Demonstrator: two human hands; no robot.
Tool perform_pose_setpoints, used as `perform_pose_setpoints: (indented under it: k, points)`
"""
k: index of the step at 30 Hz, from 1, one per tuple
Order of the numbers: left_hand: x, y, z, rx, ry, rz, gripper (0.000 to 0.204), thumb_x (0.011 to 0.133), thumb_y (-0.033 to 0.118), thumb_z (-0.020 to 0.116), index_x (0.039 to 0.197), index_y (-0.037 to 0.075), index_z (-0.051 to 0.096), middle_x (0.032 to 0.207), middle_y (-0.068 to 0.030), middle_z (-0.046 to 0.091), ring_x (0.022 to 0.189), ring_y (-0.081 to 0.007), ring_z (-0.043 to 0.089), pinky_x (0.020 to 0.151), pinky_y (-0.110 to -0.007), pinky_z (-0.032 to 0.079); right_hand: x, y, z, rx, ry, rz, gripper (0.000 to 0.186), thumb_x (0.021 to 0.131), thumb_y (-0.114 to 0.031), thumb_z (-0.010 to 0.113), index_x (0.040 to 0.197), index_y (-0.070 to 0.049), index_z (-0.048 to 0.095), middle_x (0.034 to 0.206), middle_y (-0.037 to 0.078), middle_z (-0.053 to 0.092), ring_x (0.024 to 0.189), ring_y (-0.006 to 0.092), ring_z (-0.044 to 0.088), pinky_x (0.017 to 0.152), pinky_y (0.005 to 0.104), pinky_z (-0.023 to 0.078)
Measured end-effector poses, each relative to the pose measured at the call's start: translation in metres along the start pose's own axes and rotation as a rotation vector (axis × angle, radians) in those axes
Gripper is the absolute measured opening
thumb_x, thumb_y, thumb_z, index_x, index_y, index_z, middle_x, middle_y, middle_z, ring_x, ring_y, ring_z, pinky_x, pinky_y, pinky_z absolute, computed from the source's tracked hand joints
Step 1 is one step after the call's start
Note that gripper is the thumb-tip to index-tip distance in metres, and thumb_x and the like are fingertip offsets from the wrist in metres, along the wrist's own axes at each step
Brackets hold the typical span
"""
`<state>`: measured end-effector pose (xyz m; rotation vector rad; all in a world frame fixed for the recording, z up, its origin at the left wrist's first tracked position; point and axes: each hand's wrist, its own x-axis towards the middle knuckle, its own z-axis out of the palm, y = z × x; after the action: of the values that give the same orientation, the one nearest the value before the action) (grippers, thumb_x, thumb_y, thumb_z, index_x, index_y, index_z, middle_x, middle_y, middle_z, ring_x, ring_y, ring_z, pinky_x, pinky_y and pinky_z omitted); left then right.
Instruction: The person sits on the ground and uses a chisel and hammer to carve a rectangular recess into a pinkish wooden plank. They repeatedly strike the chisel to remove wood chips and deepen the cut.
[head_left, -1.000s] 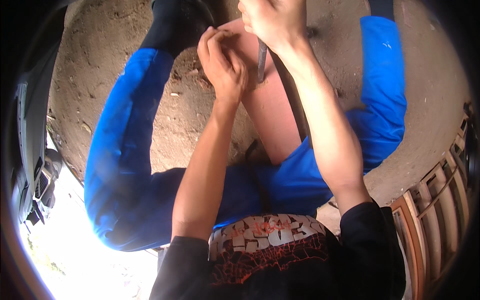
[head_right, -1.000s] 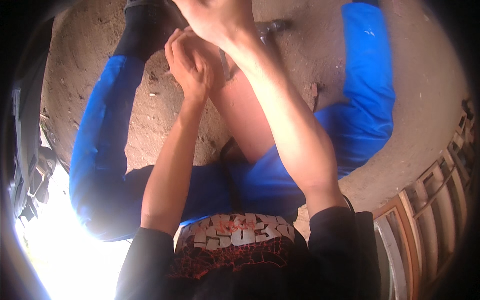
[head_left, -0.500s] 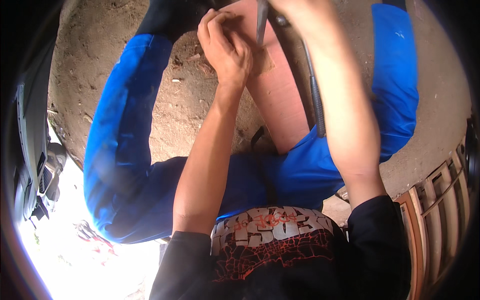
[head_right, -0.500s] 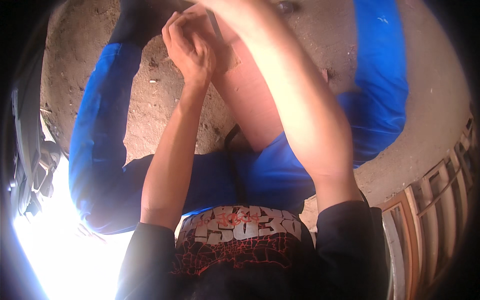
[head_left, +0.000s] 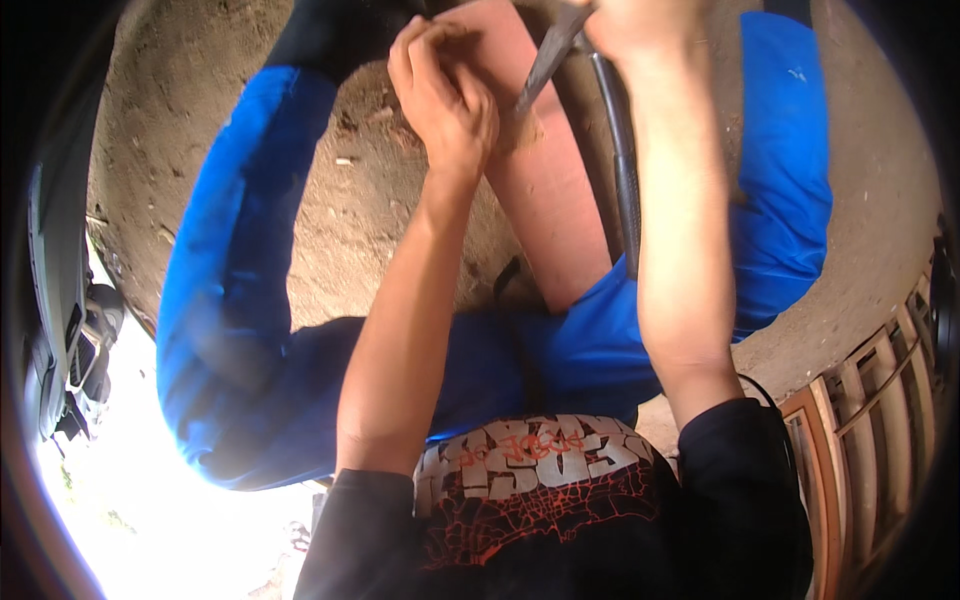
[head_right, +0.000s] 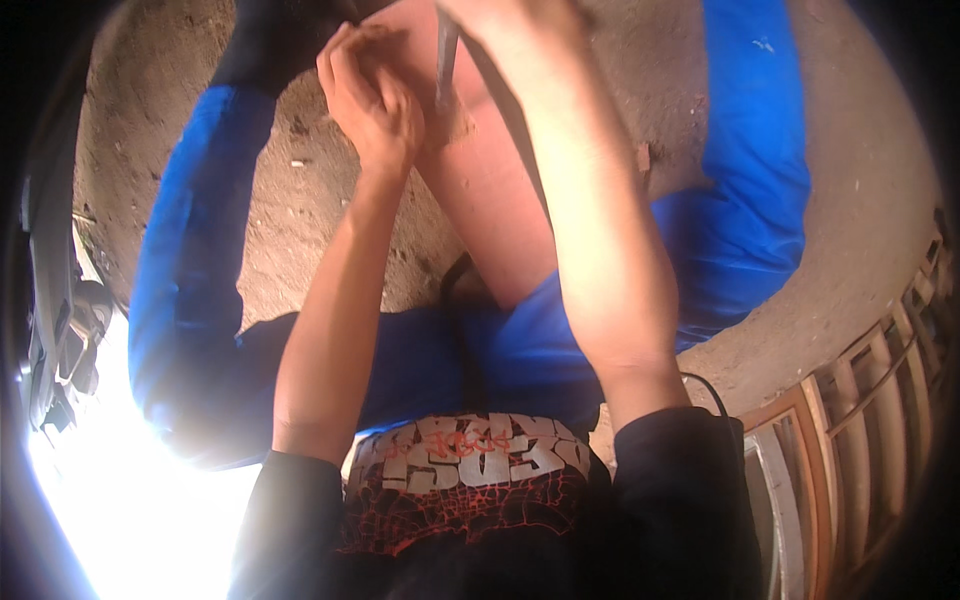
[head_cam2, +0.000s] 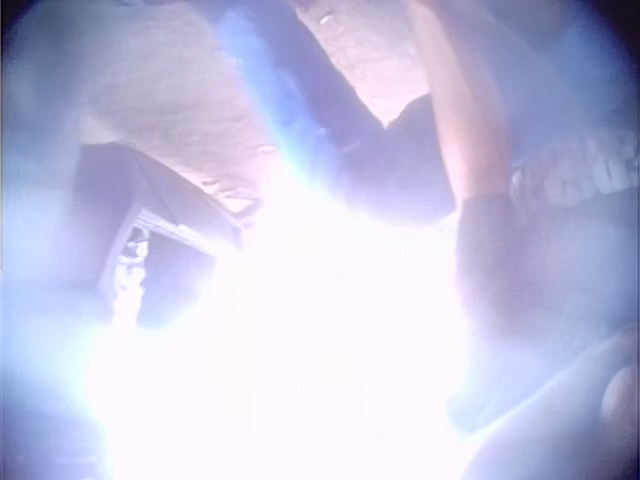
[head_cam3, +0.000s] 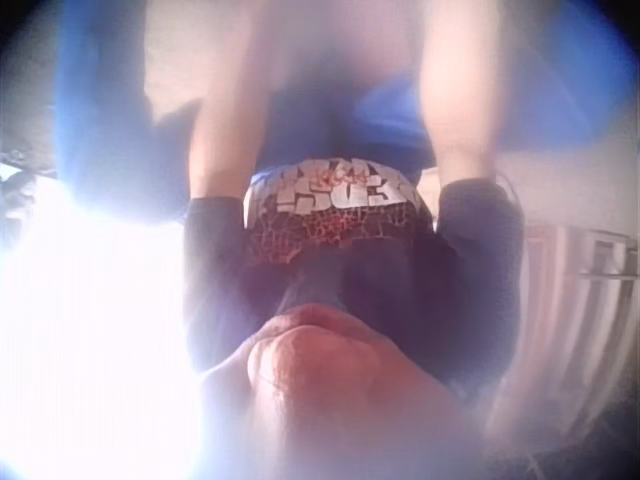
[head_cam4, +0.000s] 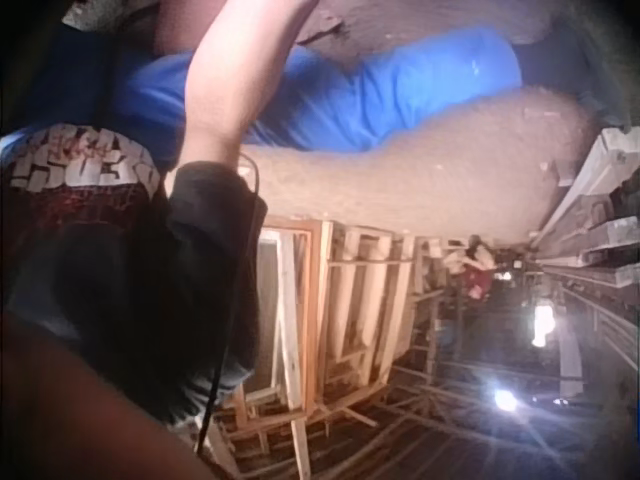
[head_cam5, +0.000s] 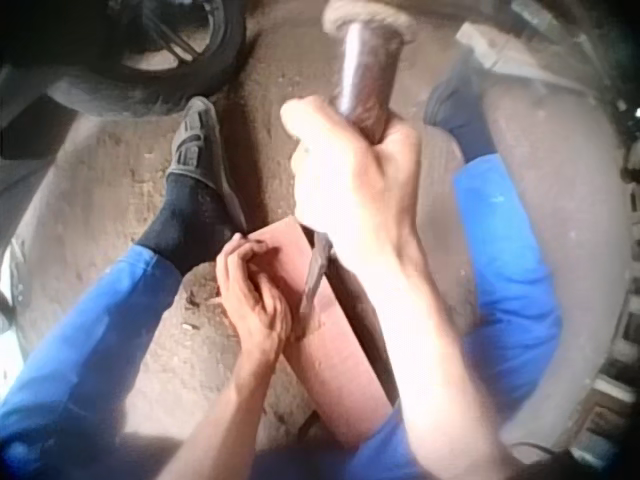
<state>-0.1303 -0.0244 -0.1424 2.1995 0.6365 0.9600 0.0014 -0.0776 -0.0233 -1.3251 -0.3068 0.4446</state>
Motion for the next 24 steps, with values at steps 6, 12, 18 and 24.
perform_pose_setpoints:
  k: [6,12,18,24]
  points:
    - [0.004,0.006,0.002,-0.016,-0.001,-0.037,0.031,0.081,-0.008,0.045,0.107,0.0,0.06,0.114,-0.0159,0.061,0.12,-0.0344,0.053,0.101,-0.044,0.042,0.002,0.007,-0.011,-0.091,0.037,-0.018,0.025,0.088,-0.014,0.069,0.068,-0.01,0.054,0.053,-0.004,0.05,0.037,0.0068,0.045,0.034,0.0241,0.034]
    - [0.005,0.014,0.006,-0.083,-0.015,-0.06,0.033,0.08,-0.007,0.044,0.107,0.001,0.06,0.113,-0.0159,0.061,0.121,-0.0345,0.052,0.103,-0.044,0.041,0.005,-0.004,-0.009,-0.028,0.028,0.004,0.025,0.088,-0.015,0.069,0.068,-0.01,0.053,0.052,-0.003,0.05,0.037,0.0075,0.044,0.035,0.0241,0.034]
    - [0.003,-0.003,-0.006,0.001,0.028,0.018,0.034,0.079,-0.006,0.045,0.109,0.001,0.06,0.115,-0.0177,0.06,0.119,-0.0369,0.053,0.103,-0.046,0.041,-0.003,-0.024,0.0,0.116,-0.001,0.016,0.026,0.088,-0.016,0.069,0.068,-0.011,0.053,0.052,-0.003,0.05,0.037,0.0081,0.044,0.035,0.0242,0.034]
    - [0.015,0.009,0.009,0.001,-0.001,0.062,0.032,0.082,-0.004,0.047,0.111,0.0,0.06,0.116,-0.0193,0.06,0.118,-0.0373,0.053,0.102,-0.045,0.042,-0.007,0.002,-0.009,-0.093,0.048,-0.031,0.026,0.088,-0.018,0.069,0.068,-0.011,0.053,0.052,-0.002,0.05,0.037,0.0087,0.043,0.035,0.0242,0.034]
